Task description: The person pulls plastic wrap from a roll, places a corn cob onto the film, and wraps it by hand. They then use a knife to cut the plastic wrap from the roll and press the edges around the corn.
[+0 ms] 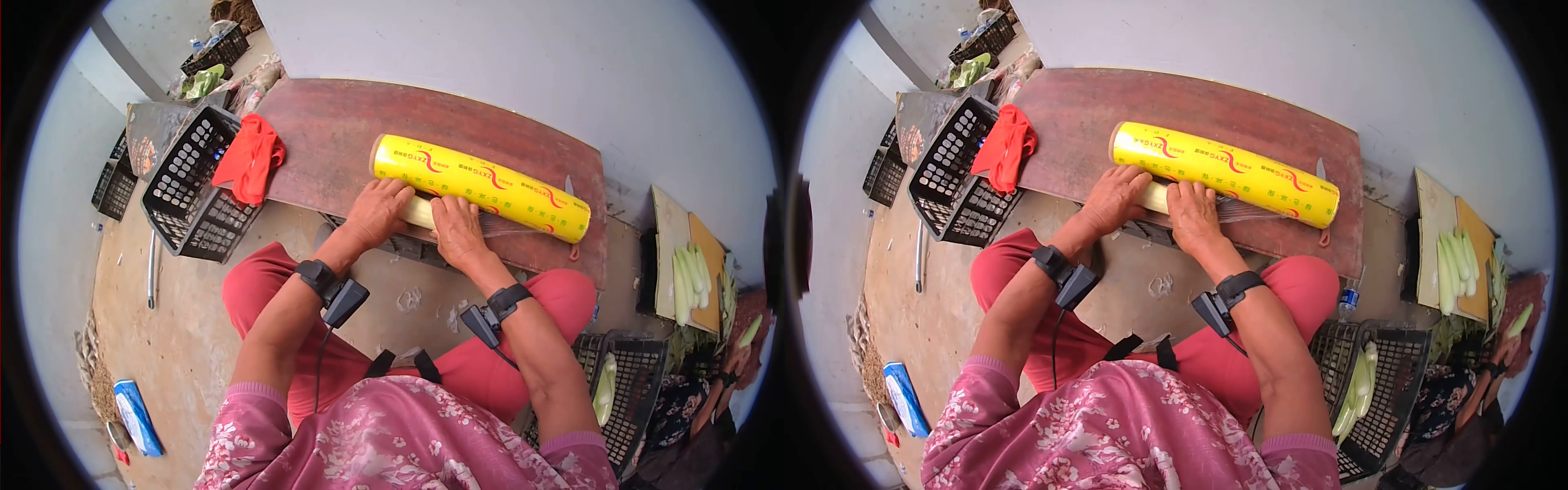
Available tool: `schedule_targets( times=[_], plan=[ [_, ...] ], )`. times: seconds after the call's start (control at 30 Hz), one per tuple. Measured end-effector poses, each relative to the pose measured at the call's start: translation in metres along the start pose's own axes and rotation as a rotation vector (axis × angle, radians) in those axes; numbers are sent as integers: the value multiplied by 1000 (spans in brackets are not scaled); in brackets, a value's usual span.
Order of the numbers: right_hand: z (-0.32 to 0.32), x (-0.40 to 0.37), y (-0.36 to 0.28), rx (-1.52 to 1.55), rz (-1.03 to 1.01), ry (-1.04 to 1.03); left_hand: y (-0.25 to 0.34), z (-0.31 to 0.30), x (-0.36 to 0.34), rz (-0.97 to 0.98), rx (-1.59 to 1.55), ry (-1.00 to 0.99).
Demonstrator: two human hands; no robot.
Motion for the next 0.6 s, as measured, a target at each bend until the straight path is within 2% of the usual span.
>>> schedule_targets(
  times=[0.37, 0.6],
  plan=[
    [-2, -3, 0, 27, -32, -8, 4, -5, 5, 20, 81, -87],
    [-17, -18, -5, 49, -14, -17, 4, -7, 6, 31, 89, -77]
  ],
)
Point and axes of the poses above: each hand's wrist, its own x-axis towards the middle knuckle, its own z-axis out of the palm, y = z × x, the point moved 3 cm from there along x, towards the middle knuckle, and after that the axes turned 3 degrees about -z, right-handed, at the moved point
